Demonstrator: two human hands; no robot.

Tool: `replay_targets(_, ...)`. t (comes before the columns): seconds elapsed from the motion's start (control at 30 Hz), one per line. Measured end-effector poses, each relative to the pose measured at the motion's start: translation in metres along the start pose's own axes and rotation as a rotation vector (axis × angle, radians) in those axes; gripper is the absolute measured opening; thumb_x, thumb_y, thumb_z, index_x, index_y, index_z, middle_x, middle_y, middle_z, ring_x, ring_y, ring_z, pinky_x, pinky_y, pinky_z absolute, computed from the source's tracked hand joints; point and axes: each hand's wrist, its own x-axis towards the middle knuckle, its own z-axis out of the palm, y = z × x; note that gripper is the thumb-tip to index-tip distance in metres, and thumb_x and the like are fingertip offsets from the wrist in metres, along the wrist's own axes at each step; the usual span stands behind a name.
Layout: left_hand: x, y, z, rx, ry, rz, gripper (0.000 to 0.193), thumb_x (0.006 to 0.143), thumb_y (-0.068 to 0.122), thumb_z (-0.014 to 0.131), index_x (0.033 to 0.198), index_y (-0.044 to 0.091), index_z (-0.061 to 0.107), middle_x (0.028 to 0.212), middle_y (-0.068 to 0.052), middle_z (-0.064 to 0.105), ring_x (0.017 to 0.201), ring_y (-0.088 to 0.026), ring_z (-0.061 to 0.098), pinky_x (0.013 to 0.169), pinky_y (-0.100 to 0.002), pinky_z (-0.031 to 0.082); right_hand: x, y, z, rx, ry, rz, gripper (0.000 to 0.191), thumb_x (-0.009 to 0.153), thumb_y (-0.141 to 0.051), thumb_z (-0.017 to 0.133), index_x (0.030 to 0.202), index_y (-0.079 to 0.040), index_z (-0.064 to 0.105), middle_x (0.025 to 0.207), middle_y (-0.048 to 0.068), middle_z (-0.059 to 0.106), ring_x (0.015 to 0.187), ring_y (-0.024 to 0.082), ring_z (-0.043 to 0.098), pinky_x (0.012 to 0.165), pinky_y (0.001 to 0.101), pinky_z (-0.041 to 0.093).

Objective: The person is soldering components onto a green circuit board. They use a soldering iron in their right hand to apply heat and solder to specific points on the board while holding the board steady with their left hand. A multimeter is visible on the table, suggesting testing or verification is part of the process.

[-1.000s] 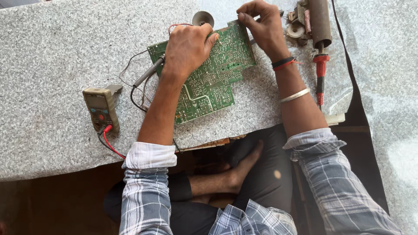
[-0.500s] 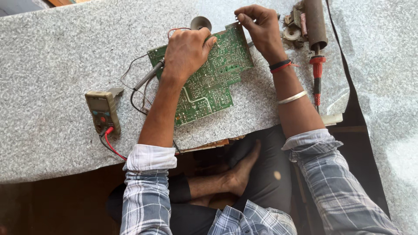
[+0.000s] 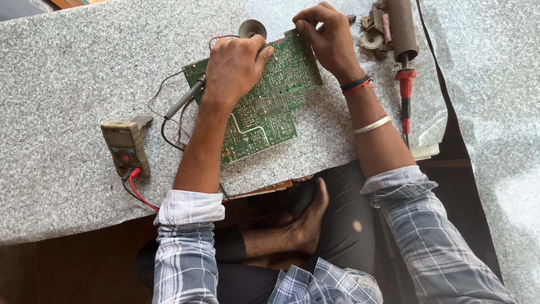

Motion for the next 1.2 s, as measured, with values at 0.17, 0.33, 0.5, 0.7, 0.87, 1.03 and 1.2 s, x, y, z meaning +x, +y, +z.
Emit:
replay_targets(0.17, -0.001, -0.001, -0.001, -0.012, 0.000, 0.002, 0.033, 0.105, 0.038, 0.065, 0.089, 0.010, 0.072, 0.060, -0.007, 0.065, 0.053, -0.022, 0.066, 0.070, -0.045, 0.053, 0.002, 0.001, 0.000, 0.010, -0.002, -0.099, 0.009, 0.109, -0.010, 0.073, 0.111, -0.002, 0.076, 0.103, 0.006, 0.073, 0.089, 0.011, 0.069, 0.073, 0.0268, 0.056)
replay_targets(0.33, 0.000, -0.001, 0.000, -0.003, -0.035, -0.016, 0.034, 0.106, 0.038, 0.065, 0.089, 0.009, 0.071, 0.060, -0.008, 0.065, 0.053, -0.023, 0.066, 0.070, -0.045, 0.054, 0.001, -0.002, 0.004, -0.032, -0.013, -0.055, 0.009, 0.108, -0.011, 0.075, 0.109, -0.002, 0.077, 0.100, 0.007, 0.071, 0.086, 0.011, 0.068, 0.071, 0.0265, 0.055)
replay_targets(0.5, 0.001, 0.000, -0.001, 0.003, -0.007, 0.004, 0.034, 0.105, 0.038, 0.066, 0.088, 0.009, 0.071, 0.060, -0.008, 0.066, 0.055, -0.023, 0.067, 0.073, -0.046, 0.053, -0.001, -0.006, 0.005, -0.045, -0.027, -0.086, 0.008, 0.107, -0.008, 0.076, 0.110, 0.000, 0.077, 0.102, 0.008, 0.069, 0.086, 0.013, 0.065, 0.073, 0.0278, 0.053)
replay_targets(0.7, 0.001, 0.004, -0.004, -0.002, 0.000, 0.000, 0.032, 0.105, 0.037, 0.066, 0.090, 0.009, 0.072, 0.063, -0.009, 0.067, 0.059, -0.025, 0.069, 0.074, -0.047, 0.053, 0.002, -0.009, 0.002, -0.042, -0.002, -0.085, 0.006, 0.106, -0.009, 0.077, 0.109, -0.003, 0.077, 0.100, 0.005, 0.070, 0.087, 0.011, 0.067, 0.075, 0.0272, 0.055)
replay_targets(0.87, 0.003, 0.005, -0.006, -0.010, -0.017, -0.014, 0.033, 0.105, 0.037, 0.066, 0.091, 0.009, 0.073, 0.065, -0.010, 0.069, 0.060, -0.026, 0.069, 0.075, -0.047, 0.053, 0.000, -0.012, 0.001, -0.109, 0.024, -0.045, 0.009, 0.103, -0.011, 0.079, 0.105, -0.003, 0.079, 0.092, 0.007, 0.066, 0.078, 0.013, 0.059, 0.068, 0.0286, 0.049)
replay_targets(1.03, 0.003, 0.009, -0.007, -0.018, -0.046, -0.042, 0.033, 0.105, 0.038, 0.065, 0.092, 0.009, 0.074, 0.066, -0.009, 0.070, 0.059, -0.025, 0.069, 0.075, -0.046, 0.052, 0.000, -0.008, 0.004, -0.083, 0.039, -0.015, 0.013, 0.103, -0.015, 0.078, 0.104, -0.002, 0.078, 0.094, 0.006, 0.068, 0.079, 0.011, 0.063, 0.069, 0.0277, 0.052)
replay_targets(1.2, 0.004, 0.010, -0.007, -0.045, -0.076, -0.057, 0.033, 0.106, 0.039, 0.064, 0.094, 0.010, 0.074, 0.066, -0.009, 0.070, 0.059, -0.024, 0.068, 0.079, -0.048, 0.052, 0.001, 0.001, 0.003, -0.073, 0.023, 0.011, 0.020, 0.104, -0.020, 0.075, 0.102, 0.000, 0.078, 0.085, 0.004, 0.075, 0.076, 0.009, 0.068, 0.069, 0.0281, 0.054)
